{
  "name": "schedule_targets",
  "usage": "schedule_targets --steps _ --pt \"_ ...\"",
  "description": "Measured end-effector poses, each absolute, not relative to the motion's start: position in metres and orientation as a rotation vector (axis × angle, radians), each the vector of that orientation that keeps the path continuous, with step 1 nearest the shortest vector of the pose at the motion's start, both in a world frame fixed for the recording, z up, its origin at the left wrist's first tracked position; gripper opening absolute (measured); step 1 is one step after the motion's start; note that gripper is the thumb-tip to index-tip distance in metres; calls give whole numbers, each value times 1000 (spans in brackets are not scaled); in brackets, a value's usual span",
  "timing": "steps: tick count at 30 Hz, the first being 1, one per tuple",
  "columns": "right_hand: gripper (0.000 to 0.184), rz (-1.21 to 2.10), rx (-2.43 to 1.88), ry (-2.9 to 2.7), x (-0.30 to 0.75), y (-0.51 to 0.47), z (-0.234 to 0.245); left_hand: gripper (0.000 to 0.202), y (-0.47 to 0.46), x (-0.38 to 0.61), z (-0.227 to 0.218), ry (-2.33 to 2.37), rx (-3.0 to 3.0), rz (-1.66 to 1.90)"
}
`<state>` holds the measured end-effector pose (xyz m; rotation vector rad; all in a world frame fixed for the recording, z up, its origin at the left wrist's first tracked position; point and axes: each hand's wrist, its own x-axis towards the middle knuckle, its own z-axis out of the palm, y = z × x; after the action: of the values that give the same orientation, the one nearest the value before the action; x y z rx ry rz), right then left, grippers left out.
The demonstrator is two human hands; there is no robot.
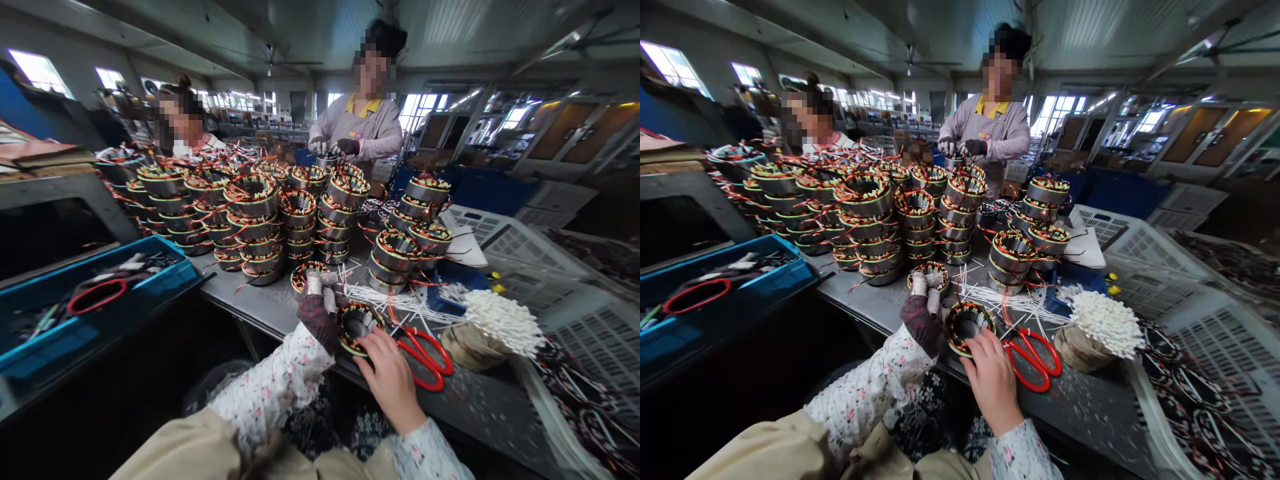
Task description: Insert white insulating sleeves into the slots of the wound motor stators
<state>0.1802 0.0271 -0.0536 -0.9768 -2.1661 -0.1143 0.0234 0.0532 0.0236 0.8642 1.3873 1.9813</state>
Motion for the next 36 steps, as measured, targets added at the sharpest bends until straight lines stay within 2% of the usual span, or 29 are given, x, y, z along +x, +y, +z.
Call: schedule_targets --steps 5,7,9,10,12,14,17,19,24,26,29,34,36 --pt "22 -118 -999 -2137 177 29 -60 56 57 27 33 1365 990 2151" --pt "24 -90 -1004 -2116 176 29 -59 54 46 27 36 1381 1292 2238" --pt "28 -39 -992 -2104 178 27 -54 64 27 24 39 1353 1729 2212" --pt "30 1 -977 -2110 181 25 -51 70 18 21 40 1308 1995 2119" --pt "33 79 -1100 -2066 190 21 -43 74 11 13 42 1129 2620 1644" --pt "31 180 -1236 -2010 203 17 -38 80 18 5 37 1170 2900 1216" --pt "29 330 -1356 -1921 221 12 -32 58 41 -6 17 1169 2922 608" --pt "31 384 -1363 -1873 230 10 -28 42 53 -13 5 1090 2824 468" --pt "31 306 -1576 -1711 242 30 -29 33 56 -15 -6 921 2618 884" --pt "28 408 -1654 -1631 248 41 -35 31 51 -9 -7 929 2610 989" --pt "30 428 -1543 -1514 261 46 -39 28 43 5 -12 1048 2652 1044" --pt "28 -324 -1481 -1396 292 45 -11 26 32 27 -21 1307 2687 1160" --pt "26 -511 -1551 -1466 303 54 4 25 31 30 -22 1351 2658 1184"
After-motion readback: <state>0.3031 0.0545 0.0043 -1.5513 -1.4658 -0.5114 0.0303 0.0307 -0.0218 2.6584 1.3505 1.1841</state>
